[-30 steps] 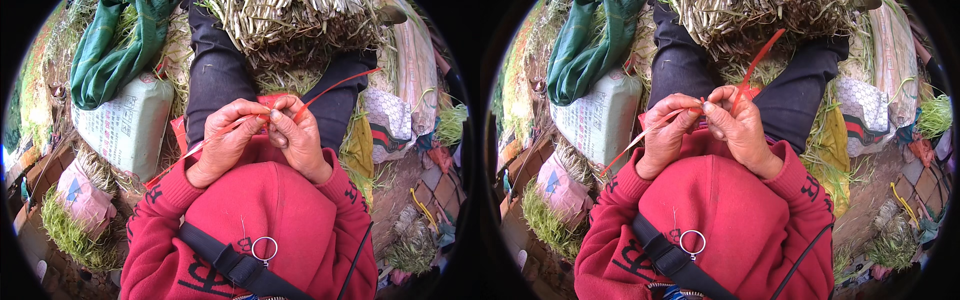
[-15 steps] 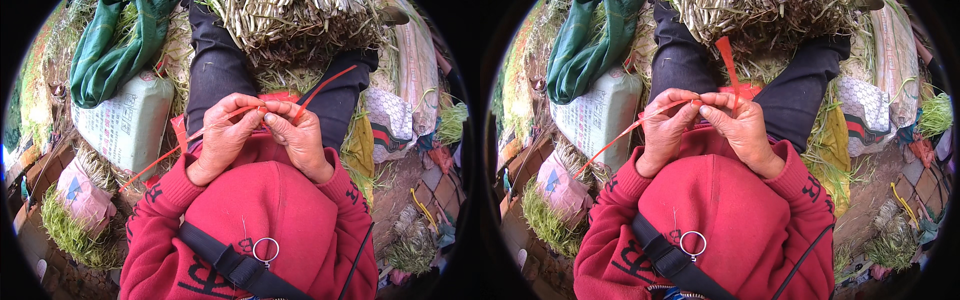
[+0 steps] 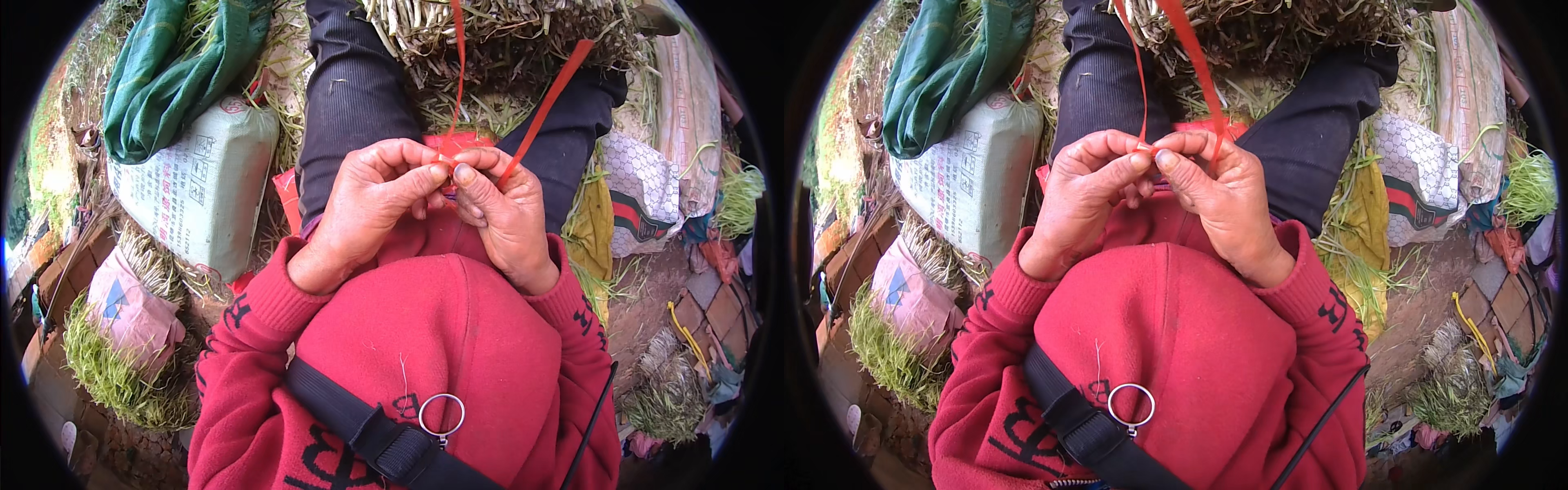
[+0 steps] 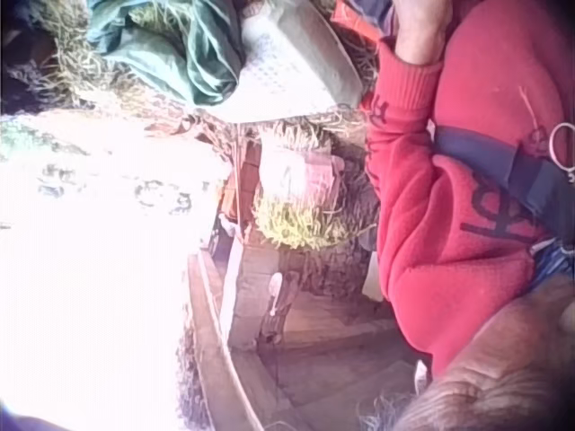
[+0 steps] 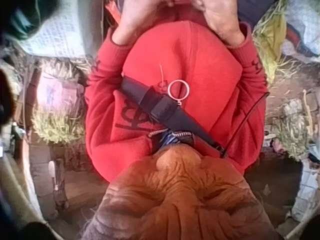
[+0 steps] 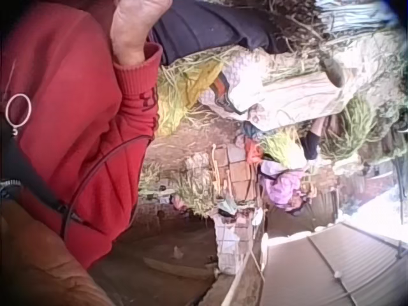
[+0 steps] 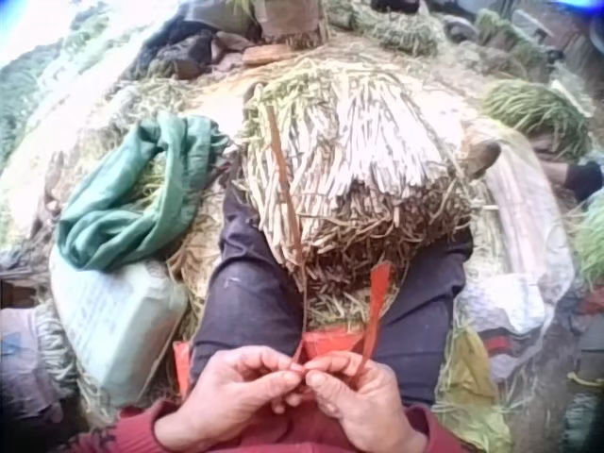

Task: The person sits on the ground and bundles harvested green plants using red plastic ties. They gather plant stems, wrap ties around them, and secure the bundles. The person also handles a white plastic container and a green cloth nearby.

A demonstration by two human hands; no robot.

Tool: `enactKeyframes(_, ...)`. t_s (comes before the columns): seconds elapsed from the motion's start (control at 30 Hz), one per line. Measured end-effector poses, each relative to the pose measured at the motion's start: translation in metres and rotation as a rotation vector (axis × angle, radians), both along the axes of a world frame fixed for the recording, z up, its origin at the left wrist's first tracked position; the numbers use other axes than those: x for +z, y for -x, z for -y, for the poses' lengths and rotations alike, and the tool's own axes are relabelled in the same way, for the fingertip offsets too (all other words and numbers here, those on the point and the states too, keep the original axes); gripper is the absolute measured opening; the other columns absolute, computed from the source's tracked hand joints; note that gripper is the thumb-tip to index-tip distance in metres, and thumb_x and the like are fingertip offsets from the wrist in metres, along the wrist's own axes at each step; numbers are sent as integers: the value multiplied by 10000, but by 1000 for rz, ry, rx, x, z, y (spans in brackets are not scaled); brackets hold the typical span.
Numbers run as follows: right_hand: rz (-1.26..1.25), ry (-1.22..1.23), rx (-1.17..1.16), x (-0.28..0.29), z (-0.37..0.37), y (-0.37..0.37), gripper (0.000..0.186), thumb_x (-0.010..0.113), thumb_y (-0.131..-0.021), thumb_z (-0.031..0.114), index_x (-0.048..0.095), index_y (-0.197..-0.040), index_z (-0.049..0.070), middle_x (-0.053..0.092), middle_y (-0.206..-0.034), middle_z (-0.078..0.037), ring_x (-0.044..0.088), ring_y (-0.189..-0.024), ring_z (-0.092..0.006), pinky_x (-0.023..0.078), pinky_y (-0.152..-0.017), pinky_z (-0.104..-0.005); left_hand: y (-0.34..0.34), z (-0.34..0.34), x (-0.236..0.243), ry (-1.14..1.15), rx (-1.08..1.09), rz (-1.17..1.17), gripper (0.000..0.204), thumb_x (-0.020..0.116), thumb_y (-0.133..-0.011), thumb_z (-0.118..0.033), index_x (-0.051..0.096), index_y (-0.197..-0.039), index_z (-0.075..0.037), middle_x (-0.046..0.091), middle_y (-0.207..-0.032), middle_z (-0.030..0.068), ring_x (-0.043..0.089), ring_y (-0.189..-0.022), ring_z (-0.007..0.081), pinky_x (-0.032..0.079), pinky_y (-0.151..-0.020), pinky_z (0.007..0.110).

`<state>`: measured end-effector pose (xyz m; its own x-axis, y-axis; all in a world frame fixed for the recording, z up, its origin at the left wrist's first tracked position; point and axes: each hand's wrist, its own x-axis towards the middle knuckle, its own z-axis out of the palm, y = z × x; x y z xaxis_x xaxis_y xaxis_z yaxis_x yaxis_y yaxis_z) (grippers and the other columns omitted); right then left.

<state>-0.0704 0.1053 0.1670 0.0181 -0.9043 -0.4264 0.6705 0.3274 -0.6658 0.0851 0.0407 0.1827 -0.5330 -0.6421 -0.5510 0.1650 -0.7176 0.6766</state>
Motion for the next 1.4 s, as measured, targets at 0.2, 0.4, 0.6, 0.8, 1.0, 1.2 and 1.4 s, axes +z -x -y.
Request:
enactKeyframes(0.2,-79,78,-49,9,3,-5,127,562,-883,4,599,-1000,-29,637,-876,-59,605,-764,-110,508,-724,-231,-3,-1,-1,87,-24,3,85,603,-857,-41,605,-936,-10,643,-818,66,584,-648,89,473,-563,192)
enactKeyframes(0.4,-128,84,12,10,4,-1,116,556,-895,31,587,-993,-21,634,-879,-58,585,-732,-91,491,-676,-207,-2,-3,2,55,40,-39,93,585,-859,-22,591,-951,-9,640,-813,70,583,-649,97,478,-570,204)
enactKeyframes(0.6,298,-53,119,17,1,6,70,568,-899,89,582,-951,46,606,-824,5,397,-574,-14,306,-503,-145,-2,0,20,-8,25,-141,84,568,-863,-10,579,-947,-7,637,-810,86,570,-647,95,472,-565,208)
enactKeyframes(0.8,240,663,439,104,16,31,133,660,-836,104,635,-910,-4,567,-794,-62,546,-682,-162,437,-580,-281,2,15,113,736,-348,-414,115,646,-821,-76,652,-902,5,614,-758,66,551,-597,125,423,-538,240)
enactKeyframes(1.0,384,1031,345,133,12,21,115,645,-840,97,664,-857,-16,564,-801,-123,550,-624,-246,420,-509,-326,15,24,138,992,-488,-751,186,672,-804,-132,657,-888,33,612,-774,110,588,-620,195,466,-564,296)
enactKeyframes(1.2,425,1074,263,139,16,8,125,652,-837,88,656,-853,-36,574,-774,-135,559,-619,-258,433,-525,-332,15,25,139,1131,-399,-749,173,663,-791,-121,658,-858,38,600,-738,110,566,-583,191,449,-524,290)
enactKeyframes(1.4,435,1082,205,139,11,-2,121,644,-833,56,645,-862,-61,577,-789,-146,553,-600,-248,423,-504,-329,20,17,149,1369,-174,-665,161,654,-778,-109,659,-828,44,587,-702,109,544,-546,188,432,-484,283)
